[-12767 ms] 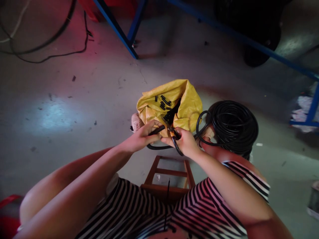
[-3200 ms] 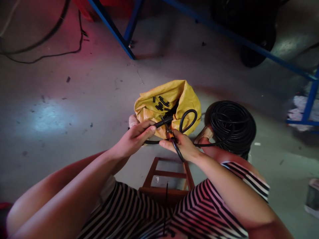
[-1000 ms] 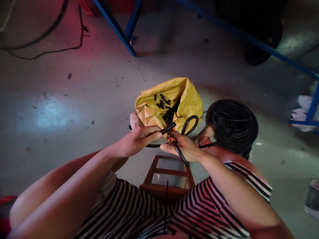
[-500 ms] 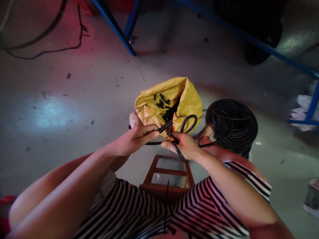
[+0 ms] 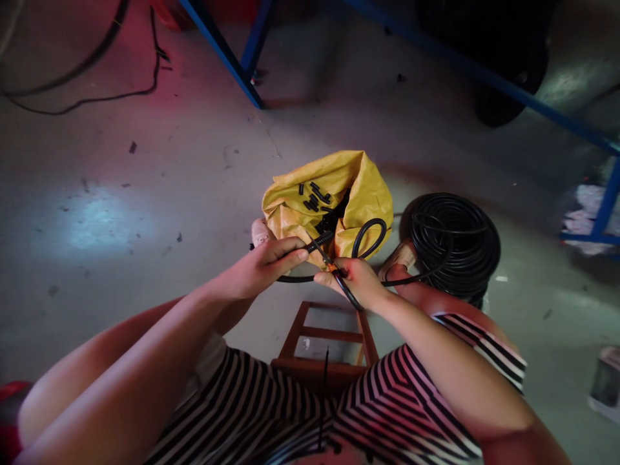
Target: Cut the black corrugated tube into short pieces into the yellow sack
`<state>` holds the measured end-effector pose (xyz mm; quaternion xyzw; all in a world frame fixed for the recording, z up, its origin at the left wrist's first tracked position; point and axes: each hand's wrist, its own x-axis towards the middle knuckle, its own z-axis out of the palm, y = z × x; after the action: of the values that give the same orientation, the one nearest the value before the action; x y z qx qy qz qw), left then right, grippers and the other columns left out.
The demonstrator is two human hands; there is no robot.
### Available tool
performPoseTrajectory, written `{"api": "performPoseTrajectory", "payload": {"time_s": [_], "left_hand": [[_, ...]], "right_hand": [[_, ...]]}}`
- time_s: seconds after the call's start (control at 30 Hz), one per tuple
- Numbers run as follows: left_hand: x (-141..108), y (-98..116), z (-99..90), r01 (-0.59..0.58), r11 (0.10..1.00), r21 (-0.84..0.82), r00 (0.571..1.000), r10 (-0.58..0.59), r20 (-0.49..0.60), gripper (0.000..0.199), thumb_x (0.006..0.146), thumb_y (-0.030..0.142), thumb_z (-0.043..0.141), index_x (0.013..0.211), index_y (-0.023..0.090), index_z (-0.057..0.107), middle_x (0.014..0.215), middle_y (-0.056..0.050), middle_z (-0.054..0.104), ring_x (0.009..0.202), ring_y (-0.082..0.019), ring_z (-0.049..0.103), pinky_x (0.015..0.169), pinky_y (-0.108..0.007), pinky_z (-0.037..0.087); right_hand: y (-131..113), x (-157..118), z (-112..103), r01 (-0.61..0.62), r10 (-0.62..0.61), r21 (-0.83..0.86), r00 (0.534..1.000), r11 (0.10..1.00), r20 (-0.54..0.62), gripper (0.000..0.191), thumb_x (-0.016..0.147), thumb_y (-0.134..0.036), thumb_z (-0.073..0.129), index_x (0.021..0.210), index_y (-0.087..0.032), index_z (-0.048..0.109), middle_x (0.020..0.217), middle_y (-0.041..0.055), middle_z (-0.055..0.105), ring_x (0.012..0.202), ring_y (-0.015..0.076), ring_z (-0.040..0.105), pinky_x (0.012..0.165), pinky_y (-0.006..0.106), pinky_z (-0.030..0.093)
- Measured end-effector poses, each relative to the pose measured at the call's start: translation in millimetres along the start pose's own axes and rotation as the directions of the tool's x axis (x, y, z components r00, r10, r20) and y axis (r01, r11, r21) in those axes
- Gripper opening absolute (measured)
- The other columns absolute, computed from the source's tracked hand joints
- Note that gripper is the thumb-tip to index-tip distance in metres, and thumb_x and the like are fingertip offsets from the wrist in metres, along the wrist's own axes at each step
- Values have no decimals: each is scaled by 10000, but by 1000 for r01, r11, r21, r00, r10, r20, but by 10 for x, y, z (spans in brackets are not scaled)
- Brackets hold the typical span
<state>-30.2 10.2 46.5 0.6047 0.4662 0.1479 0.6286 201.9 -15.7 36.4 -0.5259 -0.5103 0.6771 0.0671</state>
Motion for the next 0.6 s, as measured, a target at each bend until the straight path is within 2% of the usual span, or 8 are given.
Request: {"api": "performPoseTrajectory", "payload": {"time_s": [0.13,0.27,0.43,0.6], "left_hand": [[13,-80,1,19,1000,-6,1000,-19,15,375,1021,477,458,810,178,543,726,12,466,679,-136,434,603,-254,395],[10,-78,-15,19,1000,11,999,-19,31,379,1022,479,458,802,179,536,727,17,457,680,-134,425,605,-255,385],[3,-79,16,-14,999,41,994,9,109,384,1023,481,460,804,177,548,753,9,515,708,-138,450,647,-262,399],[16,-119,29,-1,997,81,996,-6,84,377,1021,472,453,831,171,579,738,8,516,698,-139,460,642,-263,397]], "right_hand": [[94,21,31,-35,35,-3,999,999,-7,621,753,-791,664,669,-212,457,548,-46,412,536,111,362,518,252,216],[79,15,32,-56,54,43,997,997,52,601,790,-780,638,703,-211,463,555,-52,422,525,115,397,514,252,245],[2,5,-6,40,-40,7,992,999,118,539,873,-724,595,820,-193,517,720,-25,493,661,130,453,598,253,335],[64,15,4,-25,29,-57,997,998,77,570,848,-754,596,738,-204,494,632,-24,493,601,136,468,552,250,329]]}}
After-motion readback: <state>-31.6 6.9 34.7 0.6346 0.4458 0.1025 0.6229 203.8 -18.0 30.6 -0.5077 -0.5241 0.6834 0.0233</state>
